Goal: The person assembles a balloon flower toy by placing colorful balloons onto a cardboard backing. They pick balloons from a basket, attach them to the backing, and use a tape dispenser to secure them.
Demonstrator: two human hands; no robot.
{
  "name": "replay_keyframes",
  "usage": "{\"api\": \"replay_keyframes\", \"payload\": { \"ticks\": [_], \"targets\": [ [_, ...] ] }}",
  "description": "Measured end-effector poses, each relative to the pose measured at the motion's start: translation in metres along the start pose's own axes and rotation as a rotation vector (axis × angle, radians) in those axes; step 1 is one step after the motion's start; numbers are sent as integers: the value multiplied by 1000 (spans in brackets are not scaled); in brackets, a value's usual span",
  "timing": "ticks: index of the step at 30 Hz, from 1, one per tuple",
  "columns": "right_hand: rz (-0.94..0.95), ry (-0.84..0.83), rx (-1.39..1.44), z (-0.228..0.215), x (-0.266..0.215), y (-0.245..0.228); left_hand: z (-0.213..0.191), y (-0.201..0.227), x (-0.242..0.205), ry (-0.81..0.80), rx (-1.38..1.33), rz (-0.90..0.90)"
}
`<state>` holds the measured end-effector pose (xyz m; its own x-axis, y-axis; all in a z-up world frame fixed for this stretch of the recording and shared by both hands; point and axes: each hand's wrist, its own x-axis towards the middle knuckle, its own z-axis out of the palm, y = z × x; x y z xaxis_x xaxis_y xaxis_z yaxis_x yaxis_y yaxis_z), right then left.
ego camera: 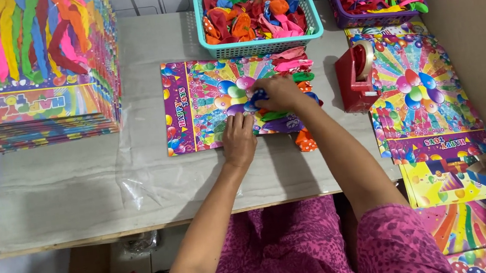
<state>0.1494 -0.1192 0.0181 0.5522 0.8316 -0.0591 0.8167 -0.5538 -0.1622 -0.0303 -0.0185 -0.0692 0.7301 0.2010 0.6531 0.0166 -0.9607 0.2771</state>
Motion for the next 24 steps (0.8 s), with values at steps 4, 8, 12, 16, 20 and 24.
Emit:
{"api": "replay_keyframes", "payload": {
  "ticks": [4,8,12,16,20,24],
  "targets": [
    [3,-64,-6,0,2,27,-23,5,9,-113,-18,-26],
    [210,31,198,0,-5,50,-37,-4,23,-541,-150,-172],
    [375,127,31,-1,-14,64,-82,-5,60,-835,-242,-326],
    [232,350,13,11,-18,48,-48,-22,71,-720,-143,-274],
    [118,424,-48,33,-27,14,-18,-21,77,-647,-61,-214],
    [183,407,-88,52,-38,-5,-20,-16,80,-727,56,-231]
  ]
}}
